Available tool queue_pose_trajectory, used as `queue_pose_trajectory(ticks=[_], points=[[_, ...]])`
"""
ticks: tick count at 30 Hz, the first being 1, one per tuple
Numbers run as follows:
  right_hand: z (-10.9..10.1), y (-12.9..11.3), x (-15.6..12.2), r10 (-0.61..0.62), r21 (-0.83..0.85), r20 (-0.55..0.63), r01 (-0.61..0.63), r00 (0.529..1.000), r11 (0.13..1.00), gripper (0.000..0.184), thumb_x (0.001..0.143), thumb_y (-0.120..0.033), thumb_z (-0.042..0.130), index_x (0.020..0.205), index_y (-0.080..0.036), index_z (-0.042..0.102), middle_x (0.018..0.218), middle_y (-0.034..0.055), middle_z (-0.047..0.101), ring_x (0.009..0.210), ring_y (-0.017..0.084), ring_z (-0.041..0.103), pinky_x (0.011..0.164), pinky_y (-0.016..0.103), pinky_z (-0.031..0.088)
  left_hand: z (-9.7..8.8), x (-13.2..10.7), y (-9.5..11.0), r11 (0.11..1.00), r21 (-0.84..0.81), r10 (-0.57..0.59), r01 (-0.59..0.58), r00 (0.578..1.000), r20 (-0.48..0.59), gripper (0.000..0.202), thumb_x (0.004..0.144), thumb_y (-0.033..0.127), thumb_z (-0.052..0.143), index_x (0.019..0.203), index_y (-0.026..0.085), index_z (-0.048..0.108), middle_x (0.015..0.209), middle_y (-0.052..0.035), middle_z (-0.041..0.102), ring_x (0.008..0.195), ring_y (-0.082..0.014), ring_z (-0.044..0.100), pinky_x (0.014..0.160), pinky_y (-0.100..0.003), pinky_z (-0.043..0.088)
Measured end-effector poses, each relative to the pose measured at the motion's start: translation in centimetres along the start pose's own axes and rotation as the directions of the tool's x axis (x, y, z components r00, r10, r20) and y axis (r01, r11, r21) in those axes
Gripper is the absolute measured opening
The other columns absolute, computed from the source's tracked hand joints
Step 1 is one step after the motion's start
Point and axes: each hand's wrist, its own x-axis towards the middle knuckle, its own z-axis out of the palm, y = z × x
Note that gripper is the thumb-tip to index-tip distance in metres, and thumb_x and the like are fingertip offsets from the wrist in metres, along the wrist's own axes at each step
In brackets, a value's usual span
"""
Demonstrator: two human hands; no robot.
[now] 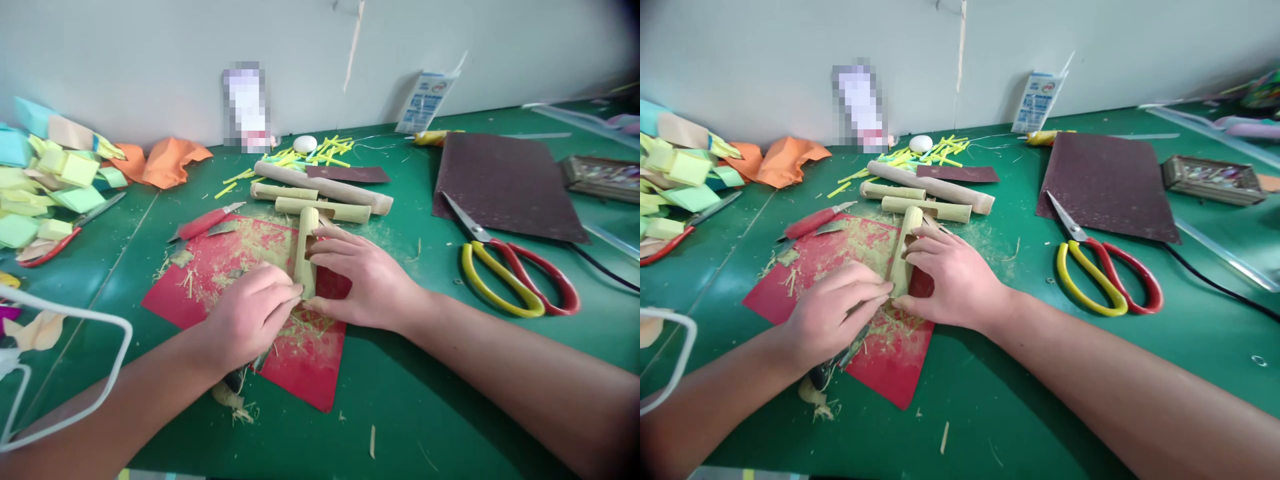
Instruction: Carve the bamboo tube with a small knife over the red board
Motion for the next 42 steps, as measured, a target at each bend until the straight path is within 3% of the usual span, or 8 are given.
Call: queue_pose_trajectory(ticks=[17, 22, 27, 32, 36, 42], points=[[0.18, -0.18, 0.18, 0.027, -0.021, 0.003, -0.026, 1.000, 0.999, 0.033, 0.069, -0.041, 0.069, 0.090, -0.016, 0.065, 0.099, 0.0107, 0.069, 0.123, 0.029, 0.050, 0.100, 0.043, 0.045, 0.29, 0.27, -0.06, 1.000, -0.002, 0.000, 0.000, 0.999, -0.053, 0.011, 0.087, 0.009, 0.055, 0.092, 0.010, 0.065, 0.088, -0.0082, 0.063, 0.081, -0.0148, 0.057, 0.075, -0.029, 0.049], [0.22, -0.25, 0.23, 0.027, -0.010, 0.001, -0.027, 1.000, 1.000, 0.032, 0.070, -0.041, 0.069, 0.089, -0.016, 0.064, 0.097, 0.0107, 0.069, 0.123, 0.030, 0.050, 0.100, 0.044, 0.046, 0.07, -0.04, 0.31, 1.000, -0.026, -0.015, 0.015, 1.000, -0.016, 0.012, 0.086, 0.007, 0.056, 0.093, 0.010, 0.065, 0.083, -0.0068, 0.061, 0.079, -0.0139, 0.055, 0.073, -0.028, 0.048], [0.17, -0.25, 0.24, 0.026, 0.006, 0.000, -0.026, 1.000, 1.000, 0.030, 0.069, -0.038, 0.069, 0.089, -0.017, 0.064, 0.096, 0.0103, 0.068, 0.122, 0.030, 0.050, 0.100, 0.043, 0.046, 0.27, 0.23, -0.06, 1.000, -0.005, 0.011, -0.012, 0.998, -0.068, 0.010, 0.087, 0.008, 0.055, 0.091, 0.009, 0.064, 0.086, -0.0088, 0.062, 0.081, -0.0148, 0.056, 0.075, -0.029, 0.048], [0.19, -0.24, 0.26, 0.023, 0.019, -0.001, -0.023, 1.000, 1.000, 0.030, 0.069, -0.038, 0.069, 0.090, -0.017, 0.064, 0.095, 0.0105, 0.068, 0.123, 0.030, 0.049, 0.101, 0.043, 0.045, 0.25, 0.09, 0.02, 0.999, -0.039, -0.003, 0.002, 1.000, -0.028, 0.011, 0.086, 0.007, 0.056, 0.093, 0.009, 0.064, 0.085, -0.0077, 0.061, 0.080, -0.0143, 0.055, 0.075, -0.029, 0.048], [0.23, -0.25, 0.28, 0.028, 0.014, 0.002, -0.028, 1.000, 1.000, 0.030, 0.070, -0.039, 0.068, 0.090, -0.017, 0.064, 0.095, 0.0101, 0.068, 0.123, 0.029, 0.049, 0.101, 0.042, 0.045, 0.17, 0.16, -0.13, 1.000, -0.027, -0.006, 0.004, 0.997, -0.074, 0.010, 0.086, 0.008, 0.056, 0.092, 0.010, 0.064, 0.086, -0.0082, 0.061, 0.081, -0.0147, 0.056, 0.075, -0.029, 0.048], [0.15, -0.25, 0.25, 0.033, 0.022, 0.008, -0.033, 0.999, 0.999, 0.030, 0.070, -0.038, 0.068, 0.090, -0.016, 0.063, 0.094, 0.0107, 0.068, 0.124, 0.029, 0.048, 0.102, 0.042, 0.045, 0.11, 0.00, 0.21, 0.998, -0.050, -0.023, 0.022, 0.999, -0.027, 0.010, 0.087, 0.008, 0.055, 0.091, 0.010, 0.064, 0.083, -0.0068, 0.061, 0.078, -0.0137, 0.054, 0.072, -0.029, 0.048]])
